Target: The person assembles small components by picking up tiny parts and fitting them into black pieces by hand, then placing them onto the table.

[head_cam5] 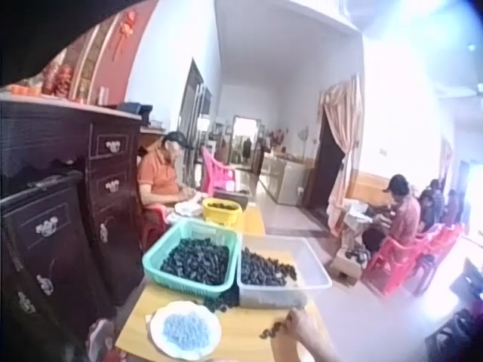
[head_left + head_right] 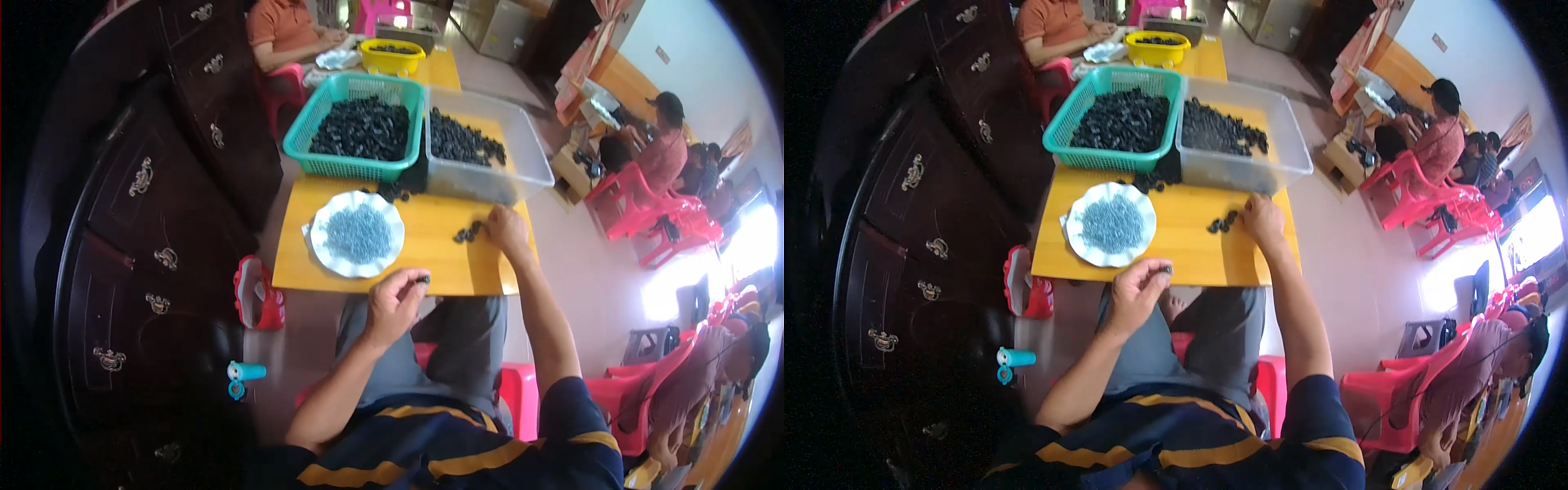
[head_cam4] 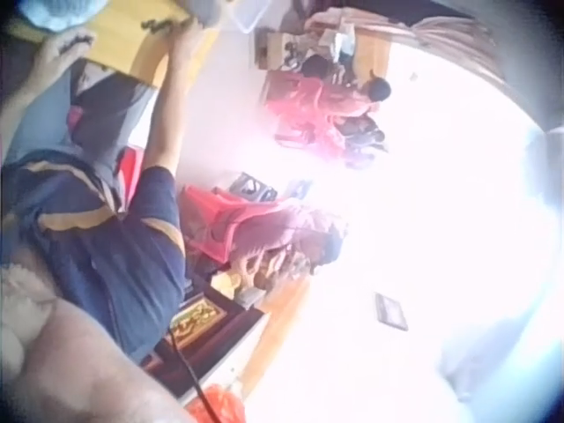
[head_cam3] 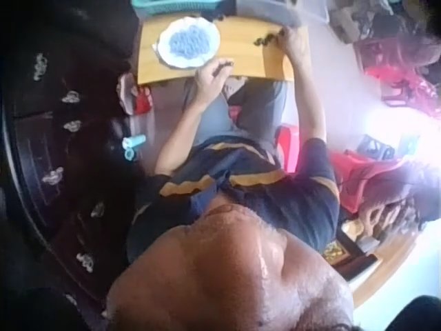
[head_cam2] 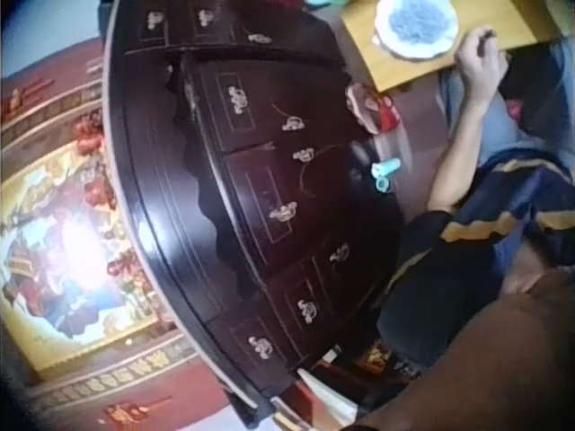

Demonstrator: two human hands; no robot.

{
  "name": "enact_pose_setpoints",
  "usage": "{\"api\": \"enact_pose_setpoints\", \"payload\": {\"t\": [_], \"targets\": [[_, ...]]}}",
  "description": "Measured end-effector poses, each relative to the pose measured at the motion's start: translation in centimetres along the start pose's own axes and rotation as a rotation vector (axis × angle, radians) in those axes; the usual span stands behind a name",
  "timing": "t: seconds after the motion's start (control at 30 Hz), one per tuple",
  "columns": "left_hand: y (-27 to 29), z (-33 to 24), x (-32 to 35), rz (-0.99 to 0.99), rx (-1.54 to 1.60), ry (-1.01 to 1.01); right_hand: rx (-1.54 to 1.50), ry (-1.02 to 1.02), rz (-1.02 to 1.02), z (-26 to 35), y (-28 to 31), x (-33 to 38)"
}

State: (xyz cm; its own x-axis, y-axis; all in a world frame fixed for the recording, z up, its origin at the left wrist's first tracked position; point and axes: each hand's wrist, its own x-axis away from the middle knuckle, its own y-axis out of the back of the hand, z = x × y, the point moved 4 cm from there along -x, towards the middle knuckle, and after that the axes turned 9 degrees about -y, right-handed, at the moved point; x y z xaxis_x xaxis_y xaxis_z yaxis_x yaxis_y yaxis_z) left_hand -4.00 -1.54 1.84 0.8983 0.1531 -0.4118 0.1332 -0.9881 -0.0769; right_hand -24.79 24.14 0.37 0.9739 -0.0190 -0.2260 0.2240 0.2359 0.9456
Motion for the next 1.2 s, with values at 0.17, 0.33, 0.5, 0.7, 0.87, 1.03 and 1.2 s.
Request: {"api": "enact_pose_setpoints", "payload": {"t": [0.17,0.33,0.5,0.7,0.87,1.03,1.2], "targets": [[0.2,0.4,0.1,0.009,0.165,0.095,-0.175,-0.029,-0.080,1.1,3.4,1.6],[0.2,0.7,0.1,0.020,0.204,0.126,-0.643,0.104,-0.050,5.5,7.4,6.0],[-0.1,1.1,-0.2,0.008,0.235,0.095,-1.106,0.070,0.340,8.6,6.3,12.1],[0.0,0.7,-0.2,0.039,0.287,0.127,-1.185,0.062,0.507,11.0,5.8,15.5],[0.3,0.6,-0.2,0.053,0.284,0.140,-1.232,0.009,0.521,11.1,5.5,15.8],[0.2,1.2,-0.1,0.060,0.295,0.149,-1.252,0.022,0.533,11.4,5.5,15.8],[0.2,1.5,-0.1,0.054,0.309,0.147,-1.214,0.060,0.548,11.7,6.0,16.0]]}}
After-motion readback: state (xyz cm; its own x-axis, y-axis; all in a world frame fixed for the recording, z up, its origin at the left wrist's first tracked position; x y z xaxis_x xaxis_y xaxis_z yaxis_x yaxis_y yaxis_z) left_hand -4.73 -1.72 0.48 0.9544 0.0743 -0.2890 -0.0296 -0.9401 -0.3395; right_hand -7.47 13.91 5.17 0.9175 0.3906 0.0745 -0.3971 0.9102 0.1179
